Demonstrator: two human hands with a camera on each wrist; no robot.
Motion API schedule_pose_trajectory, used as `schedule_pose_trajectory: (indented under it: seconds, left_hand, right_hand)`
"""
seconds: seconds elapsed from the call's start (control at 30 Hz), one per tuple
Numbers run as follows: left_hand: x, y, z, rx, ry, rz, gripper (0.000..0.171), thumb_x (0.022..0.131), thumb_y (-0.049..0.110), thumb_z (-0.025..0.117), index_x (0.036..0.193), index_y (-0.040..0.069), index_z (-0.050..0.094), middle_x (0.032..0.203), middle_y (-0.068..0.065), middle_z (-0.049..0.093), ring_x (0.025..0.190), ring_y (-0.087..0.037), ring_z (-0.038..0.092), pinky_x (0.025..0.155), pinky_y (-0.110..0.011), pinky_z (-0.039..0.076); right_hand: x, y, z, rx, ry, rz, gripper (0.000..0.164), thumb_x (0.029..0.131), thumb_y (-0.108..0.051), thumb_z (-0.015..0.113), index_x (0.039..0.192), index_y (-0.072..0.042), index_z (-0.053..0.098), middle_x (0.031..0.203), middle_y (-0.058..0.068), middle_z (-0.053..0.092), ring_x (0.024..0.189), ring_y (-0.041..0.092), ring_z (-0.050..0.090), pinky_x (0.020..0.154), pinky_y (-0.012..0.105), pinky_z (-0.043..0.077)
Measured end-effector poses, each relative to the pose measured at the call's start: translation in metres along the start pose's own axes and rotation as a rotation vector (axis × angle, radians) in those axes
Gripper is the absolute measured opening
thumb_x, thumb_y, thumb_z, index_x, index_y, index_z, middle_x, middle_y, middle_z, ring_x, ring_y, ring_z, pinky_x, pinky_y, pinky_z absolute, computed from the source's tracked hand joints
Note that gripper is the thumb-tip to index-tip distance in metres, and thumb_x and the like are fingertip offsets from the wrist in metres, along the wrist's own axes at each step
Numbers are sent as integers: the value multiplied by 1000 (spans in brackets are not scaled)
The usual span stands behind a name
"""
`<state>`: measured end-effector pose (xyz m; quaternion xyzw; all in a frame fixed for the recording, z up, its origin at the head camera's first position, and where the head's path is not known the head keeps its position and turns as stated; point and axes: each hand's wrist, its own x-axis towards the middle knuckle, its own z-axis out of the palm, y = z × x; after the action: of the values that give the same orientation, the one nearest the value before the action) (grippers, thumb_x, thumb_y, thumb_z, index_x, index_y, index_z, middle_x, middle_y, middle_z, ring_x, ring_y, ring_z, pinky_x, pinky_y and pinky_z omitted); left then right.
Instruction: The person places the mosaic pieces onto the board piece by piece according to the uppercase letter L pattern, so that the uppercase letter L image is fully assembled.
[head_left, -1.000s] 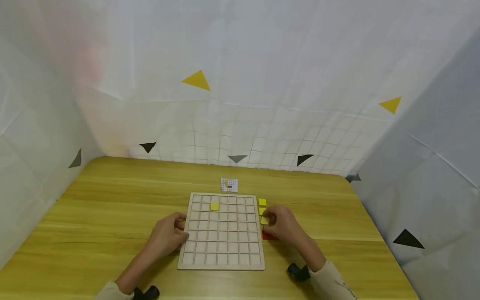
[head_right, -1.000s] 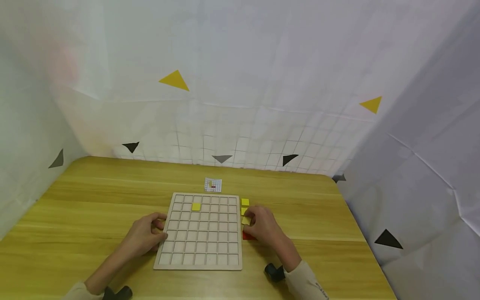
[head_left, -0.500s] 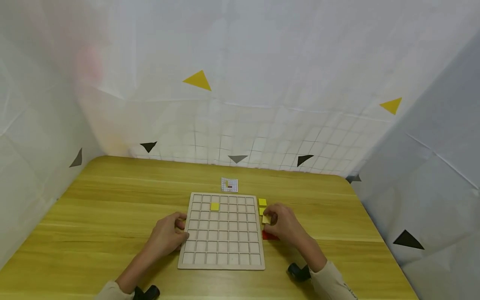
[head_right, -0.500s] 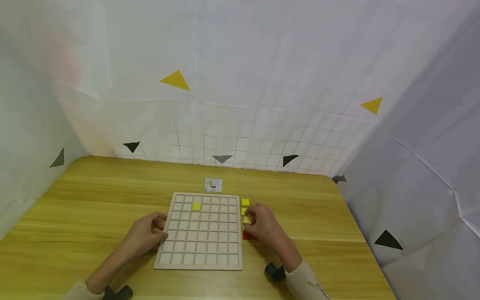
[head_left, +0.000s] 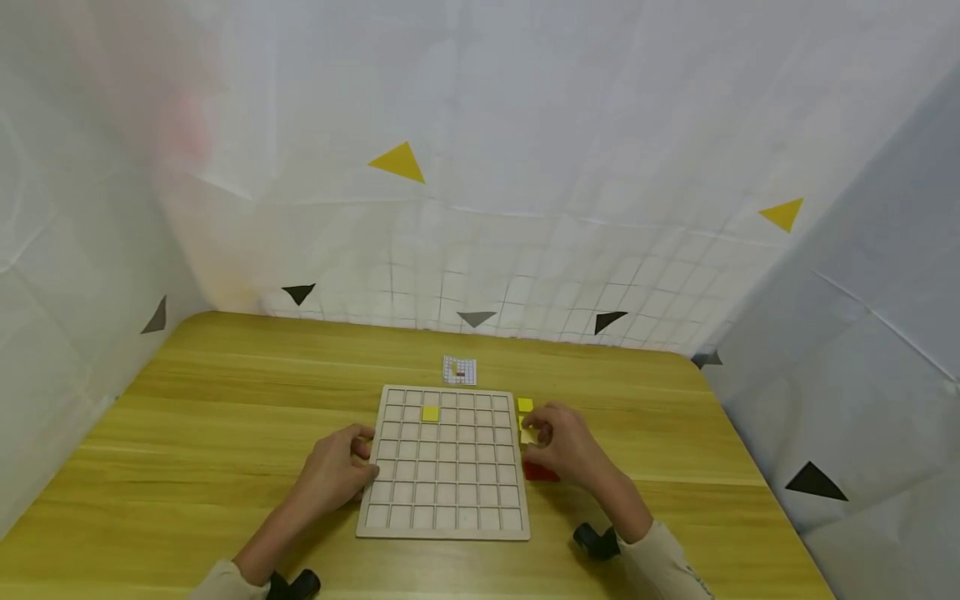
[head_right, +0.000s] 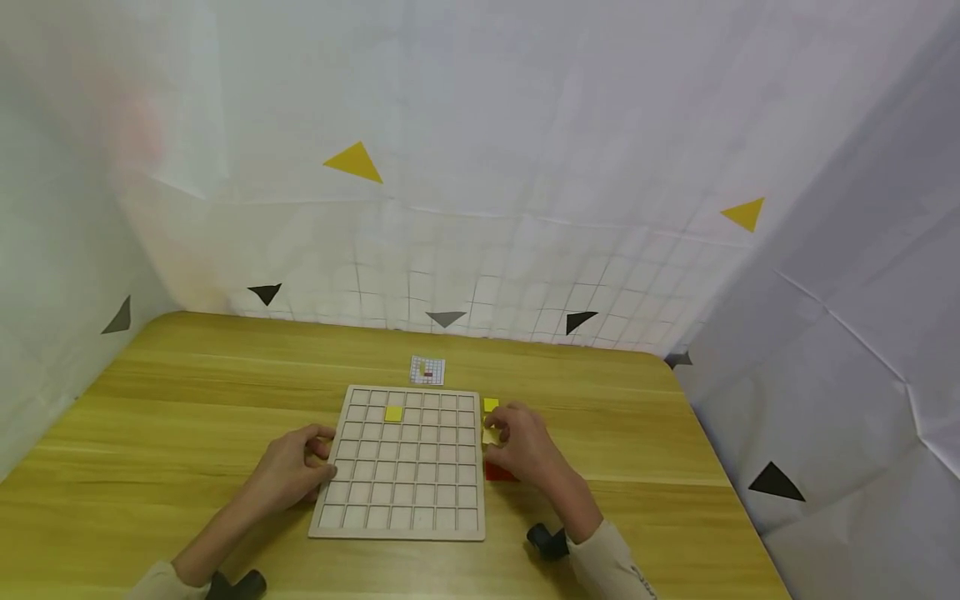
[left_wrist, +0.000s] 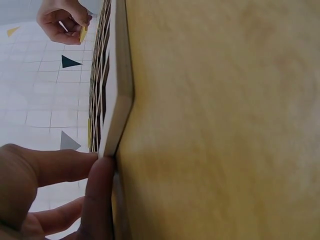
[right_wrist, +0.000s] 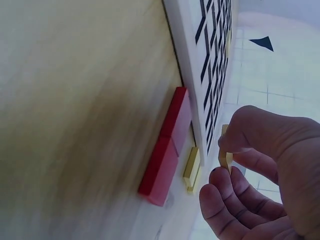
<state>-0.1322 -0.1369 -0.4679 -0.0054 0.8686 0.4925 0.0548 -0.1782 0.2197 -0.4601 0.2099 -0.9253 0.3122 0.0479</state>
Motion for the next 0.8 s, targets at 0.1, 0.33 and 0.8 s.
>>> schedule_pose_trajectory:
  seconds: [0.1, 0.33, 0.8]
  left_hand:
    - [1, 0, 1, 5, 2, -6, 48, 78, -4, 72, 125, -4, 61, 92, -10, 60, 68, -16, 61, 46, -30, 53]
    - [2, 0, 1, 3, -1, -18, 48, 79, -4, 71, 126, -4, 61, 93, -10, 60, 68, -16, 60, 47, -30, 53]
    - [0, 0, 0, -23, -2, -13, 48, 79, -6, 71, 125, -5, 60, 94, -11, 59, 69, -16, 62, 47, -31, 54]
  right_hand:
    - [1, -3, 0, 13, -6, 4, 26, 72, -4, 82, 96, -7, 74, 87, 0, 59, 76, 21, 59, 63, 26, 51]
    - [5, -9, 2, 6, -1, -31, 27, 72, -3, 81, 98, -7, 75, 90, -1, 61, 76, 20, 59, 63, 26, 51]
    - [11, -23, 8, 53, -30, -41, 27, 72, 1, 78, 98, -6, 74, 88, 3, 58, 76, 20, 57, 63, 28, 50]
